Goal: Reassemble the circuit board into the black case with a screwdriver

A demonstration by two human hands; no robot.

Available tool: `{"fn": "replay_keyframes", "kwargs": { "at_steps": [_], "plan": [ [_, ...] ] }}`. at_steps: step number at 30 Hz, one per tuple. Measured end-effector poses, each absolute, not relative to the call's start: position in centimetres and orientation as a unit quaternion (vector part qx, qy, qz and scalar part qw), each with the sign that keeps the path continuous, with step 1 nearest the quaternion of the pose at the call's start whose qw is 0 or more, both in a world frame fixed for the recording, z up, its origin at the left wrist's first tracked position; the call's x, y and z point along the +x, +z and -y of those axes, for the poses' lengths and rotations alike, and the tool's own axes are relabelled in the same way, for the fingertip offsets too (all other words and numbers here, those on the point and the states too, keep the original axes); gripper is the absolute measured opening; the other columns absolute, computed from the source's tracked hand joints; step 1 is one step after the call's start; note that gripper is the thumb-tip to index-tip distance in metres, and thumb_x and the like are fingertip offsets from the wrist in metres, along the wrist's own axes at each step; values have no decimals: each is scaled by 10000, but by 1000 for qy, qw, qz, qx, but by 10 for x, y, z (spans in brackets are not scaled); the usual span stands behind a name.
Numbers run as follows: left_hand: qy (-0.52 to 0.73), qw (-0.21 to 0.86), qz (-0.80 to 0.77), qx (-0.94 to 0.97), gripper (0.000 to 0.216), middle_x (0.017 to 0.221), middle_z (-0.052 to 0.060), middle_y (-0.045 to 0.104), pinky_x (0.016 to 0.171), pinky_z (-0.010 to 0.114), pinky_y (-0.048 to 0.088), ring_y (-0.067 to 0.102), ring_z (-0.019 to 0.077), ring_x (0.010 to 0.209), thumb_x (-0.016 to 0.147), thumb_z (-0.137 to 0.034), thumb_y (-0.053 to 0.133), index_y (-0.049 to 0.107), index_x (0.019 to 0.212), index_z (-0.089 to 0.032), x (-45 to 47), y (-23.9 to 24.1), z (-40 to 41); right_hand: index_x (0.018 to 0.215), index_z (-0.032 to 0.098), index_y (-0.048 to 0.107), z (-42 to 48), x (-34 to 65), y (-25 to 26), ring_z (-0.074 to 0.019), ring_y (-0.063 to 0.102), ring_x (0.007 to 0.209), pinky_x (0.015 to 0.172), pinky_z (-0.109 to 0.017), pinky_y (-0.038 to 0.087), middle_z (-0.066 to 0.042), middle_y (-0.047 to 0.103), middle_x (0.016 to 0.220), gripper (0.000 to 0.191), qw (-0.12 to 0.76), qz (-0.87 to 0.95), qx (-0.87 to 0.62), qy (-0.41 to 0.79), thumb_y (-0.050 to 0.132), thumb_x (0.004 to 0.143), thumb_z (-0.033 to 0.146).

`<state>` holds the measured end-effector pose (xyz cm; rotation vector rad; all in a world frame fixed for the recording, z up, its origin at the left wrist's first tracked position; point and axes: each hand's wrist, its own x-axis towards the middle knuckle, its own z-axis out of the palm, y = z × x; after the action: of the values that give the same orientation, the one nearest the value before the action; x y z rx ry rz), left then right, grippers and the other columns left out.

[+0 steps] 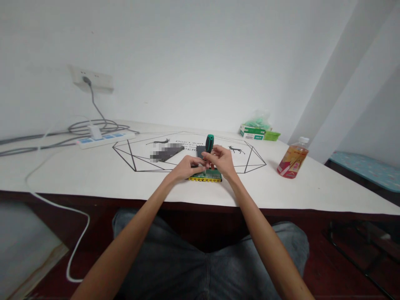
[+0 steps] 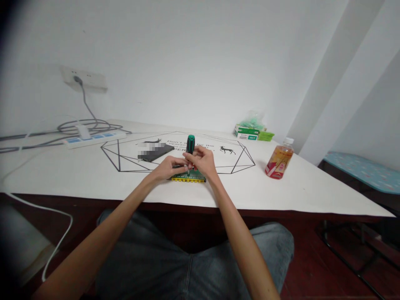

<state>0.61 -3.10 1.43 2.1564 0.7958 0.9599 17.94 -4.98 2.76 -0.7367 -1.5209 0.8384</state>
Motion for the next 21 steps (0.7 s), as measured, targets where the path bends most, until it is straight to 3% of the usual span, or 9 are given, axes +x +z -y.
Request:
{"fn": "replay_keyframes", "kwargs": {
  "at_steps": [6, 12, 21],
  "plan": [
    [385, 333, -311, 802, 244, 824, 89, 782, 787, 339, 534, 695, 211, 783, 777, -341, 698, 813, 825, -131, 8, 12, 31, 759, 193, 596, 53, 180, 32, -113, 574, 419, 344, -213, 352, -13, 693, 659, 483, 579, 654, -301, 382, 792, 668, 625],
    [404, 336, -331, 784, 223, 801, 88, 784, 767, 344, 543, 692, 215, 764, 713, -352, 771, 807, 781, -144, 10, 12, 32, 694, 195, 612, 54, 179, 31, -114, 542, 442, 411, -235, 423, 16, 614, 555, 440, 568, 664, -327, 359, 788, 682, 597],
    [376, 337, -310, 805, 217, 852, 80, 789, 820, 351, 538, 700, 215, 810, 758, -346, 713, 814, 822, -165, 7, 13, 31, 720, 200, 606, 52, 181, 28, -109, 541, 416, 387, -236, 422, 0, 655, 613, 452, 564, 665, -317, 373, 758, 703, 625]
  ]
}}
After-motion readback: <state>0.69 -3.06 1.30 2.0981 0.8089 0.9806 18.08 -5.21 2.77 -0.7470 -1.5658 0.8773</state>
